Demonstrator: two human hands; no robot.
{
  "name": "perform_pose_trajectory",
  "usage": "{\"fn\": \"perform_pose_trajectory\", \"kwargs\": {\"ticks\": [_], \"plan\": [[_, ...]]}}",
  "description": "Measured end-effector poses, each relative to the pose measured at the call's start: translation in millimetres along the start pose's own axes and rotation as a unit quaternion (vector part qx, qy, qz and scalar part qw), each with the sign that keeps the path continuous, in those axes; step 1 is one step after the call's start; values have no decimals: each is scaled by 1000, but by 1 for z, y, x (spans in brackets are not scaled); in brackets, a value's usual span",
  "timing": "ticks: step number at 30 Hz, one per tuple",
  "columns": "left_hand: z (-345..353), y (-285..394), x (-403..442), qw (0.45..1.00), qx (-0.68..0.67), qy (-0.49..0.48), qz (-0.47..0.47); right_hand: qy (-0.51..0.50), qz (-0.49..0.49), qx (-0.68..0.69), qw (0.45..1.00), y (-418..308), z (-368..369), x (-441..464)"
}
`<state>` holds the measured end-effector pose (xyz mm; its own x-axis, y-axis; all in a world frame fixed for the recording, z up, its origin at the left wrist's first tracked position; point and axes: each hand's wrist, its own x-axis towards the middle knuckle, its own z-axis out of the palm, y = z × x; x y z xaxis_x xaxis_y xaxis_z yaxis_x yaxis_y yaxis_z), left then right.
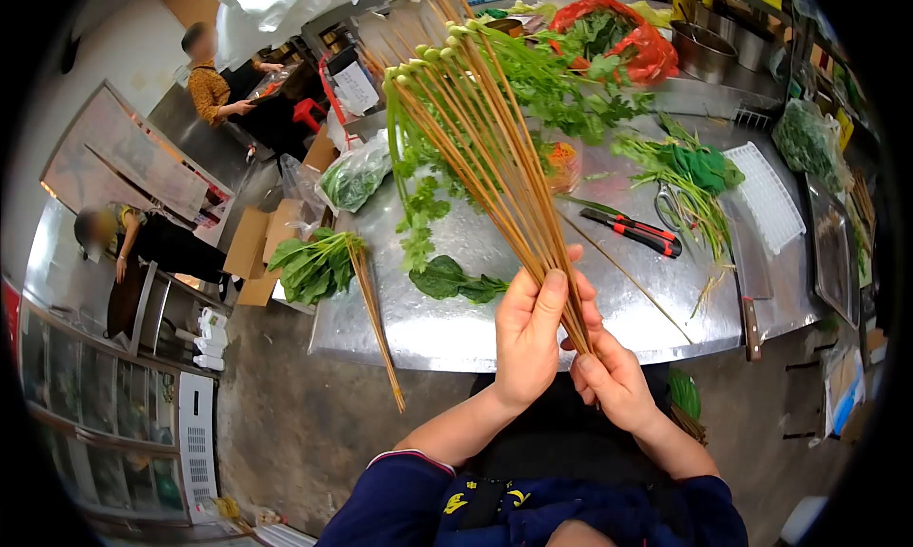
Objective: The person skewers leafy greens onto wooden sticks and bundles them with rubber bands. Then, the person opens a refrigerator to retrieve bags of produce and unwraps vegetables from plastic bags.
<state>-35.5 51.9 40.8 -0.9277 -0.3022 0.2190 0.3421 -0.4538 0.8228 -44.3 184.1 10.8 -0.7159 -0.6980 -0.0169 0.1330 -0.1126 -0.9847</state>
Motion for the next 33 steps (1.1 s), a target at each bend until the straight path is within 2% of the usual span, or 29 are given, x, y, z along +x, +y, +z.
{"fn": "perform_pose_trajectory", "kwargs": {"ticks": [8, 14, 16, 20, 23, 29, 32, 33], "plan": [[-2, -4, 2, 999, 39, 4, -27, -28, 13, 109, 994, 11, -4, 0], [-3, -2, 9, 999, -43, 13, -7, -43, 17, 73, 996, 26, -1, 1], [0, -1, 8, 997, -52, 44, -29, -38, 7, 19, 999, 32, -1, 3], [-8, -6, 10, 994, -93, 41, -31, -40, 0, -64, 997, 38, -5, 7], [-11, -9, 12, 995, -97, 35, -14, -35, 16, -16, 999, 27, -1, 7], [-13, -12, 12, 993, -113, 23, -14, -96, 84, 168, 978, 32, -5, 11], [-12, -9, 15, 999, -42, -3, 14, -83, 80, 196, 974, 24, -7, 9], [-13, -7, 17, 1000, 11, -1, 16, -61, 59, 167, 982, 23, -6, 9]]}}
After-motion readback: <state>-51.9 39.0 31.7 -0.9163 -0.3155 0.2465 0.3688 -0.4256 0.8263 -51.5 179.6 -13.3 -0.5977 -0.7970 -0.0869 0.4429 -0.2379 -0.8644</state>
